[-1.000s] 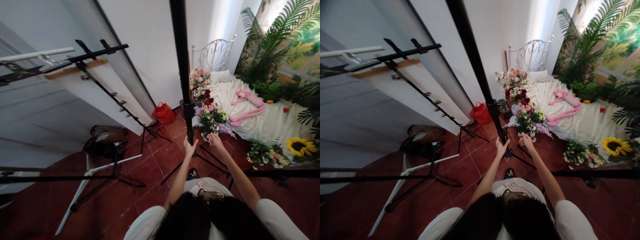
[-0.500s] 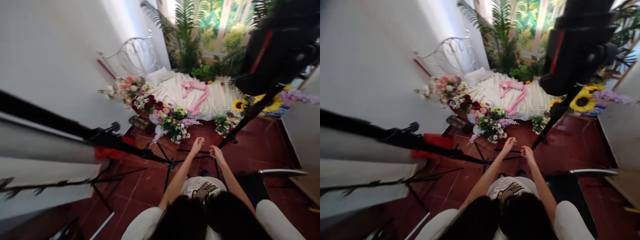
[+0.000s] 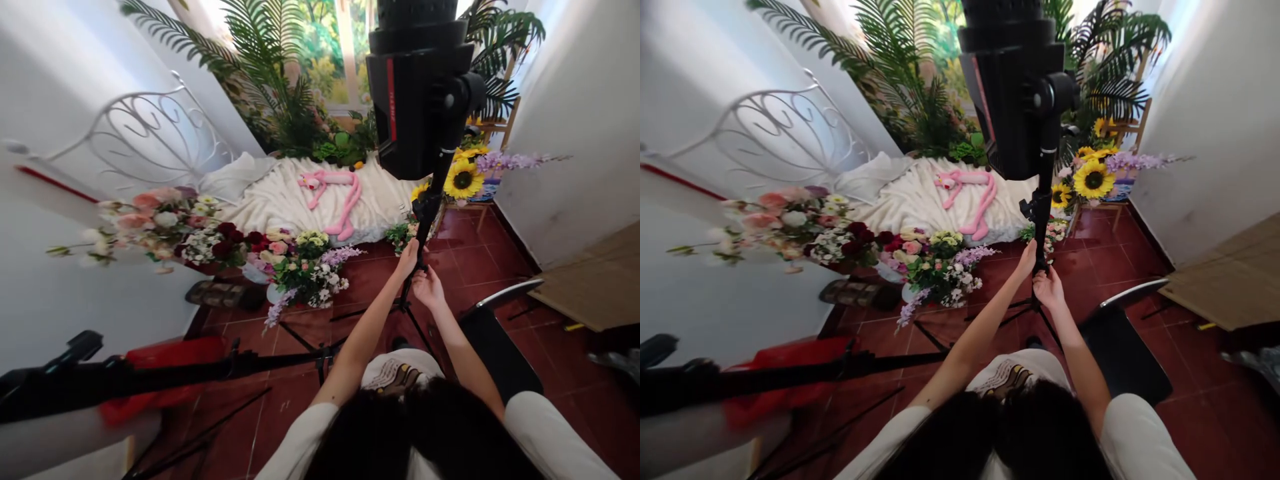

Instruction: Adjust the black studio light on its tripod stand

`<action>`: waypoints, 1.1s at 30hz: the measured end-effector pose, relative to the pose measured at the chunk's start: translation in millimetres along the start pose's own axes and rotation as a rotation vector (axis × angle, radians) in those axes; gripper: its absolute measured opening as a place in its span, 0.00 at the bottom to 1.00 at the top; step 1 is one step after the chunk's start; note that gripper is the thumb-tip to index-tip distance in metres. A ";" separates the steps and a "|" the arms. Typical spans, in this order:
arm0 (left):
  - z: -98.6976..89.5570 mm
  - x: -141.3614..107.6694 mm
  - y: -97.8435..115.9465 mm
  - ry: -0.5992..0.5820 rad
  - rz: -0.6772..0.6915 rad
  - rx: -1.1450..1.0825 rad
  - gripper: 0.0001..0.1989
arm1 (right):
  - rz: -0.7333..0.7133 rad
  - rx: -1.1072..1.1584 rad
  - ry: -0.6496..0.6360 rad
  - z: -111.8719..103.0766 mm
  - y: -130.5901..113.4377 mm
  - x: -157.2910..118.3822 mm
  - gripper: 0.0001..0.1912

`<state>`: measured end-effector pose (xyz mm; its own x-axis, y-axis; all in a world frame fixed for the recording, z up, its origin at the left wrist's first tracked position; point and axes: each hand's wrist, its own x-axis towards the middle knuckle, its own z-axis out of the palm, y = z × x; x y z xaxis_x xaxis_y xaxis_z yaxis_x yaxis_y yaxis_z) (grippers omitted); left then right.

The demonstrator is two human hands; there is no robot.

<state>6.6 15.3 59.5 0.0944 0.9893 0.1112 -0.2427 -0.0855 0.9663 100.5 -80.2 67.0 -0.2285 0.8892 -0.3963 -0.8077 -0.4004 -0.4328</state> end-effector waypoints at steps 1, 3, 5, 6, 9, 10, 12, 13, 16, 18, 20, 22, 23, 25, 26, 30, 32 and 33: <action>1.0 0.4 -2.2 -0.007 -0.004 -0.021 0.31 | -0.025 -0.023 0.000 2.7 0.7 1.4 0.17; 0.9 0.4 -5.0 -0.032 0.001 -0.051 0.33 | -0.083 -0.059 -0.006 5.7 4.3 5.3 0.21; -0.1 -0.2 -5.2 -0.034 0.000 -0.053 0.35 | -0.143 -0.076 -0.012 5.8 9.2 9.5 0.25; -0.3 -0.5 -4.4 -0.022 -0.002 -0.044 0.35 | -0.168 -0.073 -0.012 5.1 11.6 11.4 0.26; 0.6 -1.2 -1.5 0.012 -0.001 -0.019 0.35 | -0.200 -0.006 -0.019 1.6 16.1 16.5 0.29; 1.2 -1.1 -1.0 0.017 0.003 -0.022 0.35 | -0.197 0.028 -0.024 0.7 16.4 17.9 0.29; 2.1 -0.7 -0.7 0.013 0.014 -0.044 0.35 | -0.192 0.080 -0.025 -0.1 15.6 20.8 0.28; 2.3 -0.3 -1.0 0.008 0.015 -0.057 0.35 | -0.194 0.089 -0.015 0.2 14.7 22.3 0.28; 2.0 0.9 -2.8 0.001 -0.012 -0.075 0.34 | -0.219 0.021 0.056 3.4 12.9 26.5 0.27; 1.9 1.3 -4.3 0.012 -0.028 -0.067 0.33 | -0.230 -0.105 0.112 5.7 12.4 28.1 0.27; 2.7 1.0 -5.6 0.028 -0.020 -0.050 0.33 | -0.270 -0.296 0.174 6.3 9.9 27.0 0.26; 4.3 0.3 -6.3 0.042 -0.005 -0.036 0.33 | -0.380 -0.573 0.239 4.6 1.3 22.3 0.26; 5.3 -0.1 -6.4 0.046 -0.001 -0.034 0.33 | -0.444 -0.746 0.261 3.5 -6.2 18.6 0.26; 7.2 -1.0 -5.9 0.056 0.000 -0.037 0.33 | -0.523 -1.116 0.237 3.3 -27.4 9.7 0.24; 7.9 -1.4 -5.3 0.062 -0.001 -0.040 0.33 | -0.521 -1.281 0.189 5.4 -40.2 5.1 0.22; 9.0 -2.3 -2.4 0.106 -0.006 -0.024 0.32 | -0.667 -1.419 -0.027 38.5 -89.6 -6.0 0.21; 8.8 -2.3 -1.5 0.118 -0.006 -0.008 0.31 | -0.899 -1.294 -0.063 68.7 -104.4 -4.1 0.28; 8.8 -2.3 -1.3 0.118 -0.004 -0.004 0.31 | -0.986 -1.255 -0.086 85.3 -108.4 -1.2 0.33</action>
<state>15.2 12.1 60.0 -0.0190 0.9967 0.0792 -0.2468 -0.0815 0.9656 142.0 -19.1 183.5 0.0247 0.8905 0.4542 0.2771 0.4305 -0.8590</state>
